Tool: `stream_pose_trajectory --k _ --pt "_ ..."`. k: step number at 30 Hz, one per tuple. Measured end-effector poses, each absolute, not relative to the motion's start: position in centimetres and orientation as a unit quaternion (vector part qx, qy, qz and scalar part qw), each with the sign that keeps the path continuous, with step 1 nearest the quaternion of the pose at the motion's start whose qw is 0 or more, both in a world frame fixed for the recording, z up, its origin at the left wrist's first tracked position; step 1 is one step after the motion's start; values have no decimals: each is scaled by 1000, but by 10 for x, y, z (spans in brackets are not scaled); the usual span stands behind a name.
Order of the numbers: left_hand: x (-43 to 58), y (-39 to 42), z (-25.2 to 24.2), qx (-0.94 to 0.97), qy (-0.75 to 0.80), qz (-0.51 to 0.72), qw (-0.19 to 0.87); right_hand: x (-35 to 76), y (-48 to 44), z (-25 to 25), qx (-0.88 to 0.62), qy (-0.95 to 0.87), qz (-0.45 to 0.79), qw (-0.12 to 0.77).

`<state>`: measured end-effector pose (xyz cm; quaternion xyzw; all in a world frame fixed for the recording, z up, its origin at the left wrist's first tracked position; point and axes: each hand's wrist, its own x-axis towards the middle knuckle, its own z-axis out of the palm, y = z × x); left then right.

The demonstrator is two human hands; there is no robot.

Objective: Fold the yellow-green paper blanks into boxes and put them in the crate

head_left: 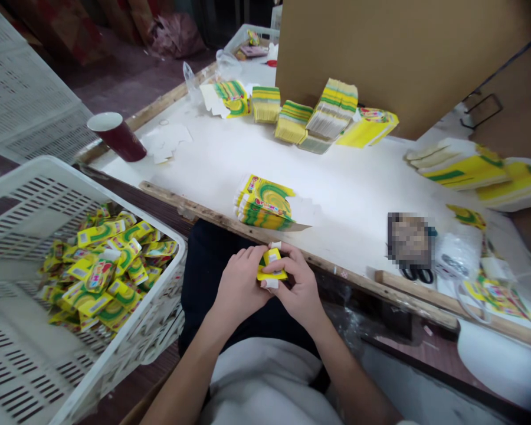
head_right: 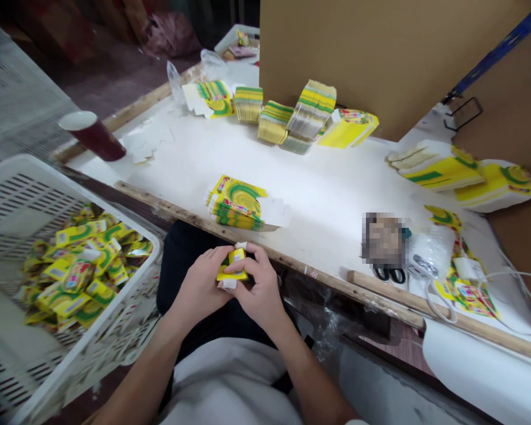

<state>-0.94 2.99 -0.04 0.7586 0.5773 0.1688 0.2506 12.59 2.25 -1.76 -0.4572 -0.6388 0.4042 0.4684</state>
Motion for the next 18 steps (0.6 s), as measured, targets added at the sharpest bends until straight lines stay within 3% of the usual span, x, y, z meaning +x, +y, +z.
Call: stream_pose_trajectory --k 5,18 --pt "-11 29 -2 761 577 180 234 128 24 -15 -448 -667 384 454" --pt "-17 33 -3 784 571 139 200 143 30 -12 -408 -776 360 318"
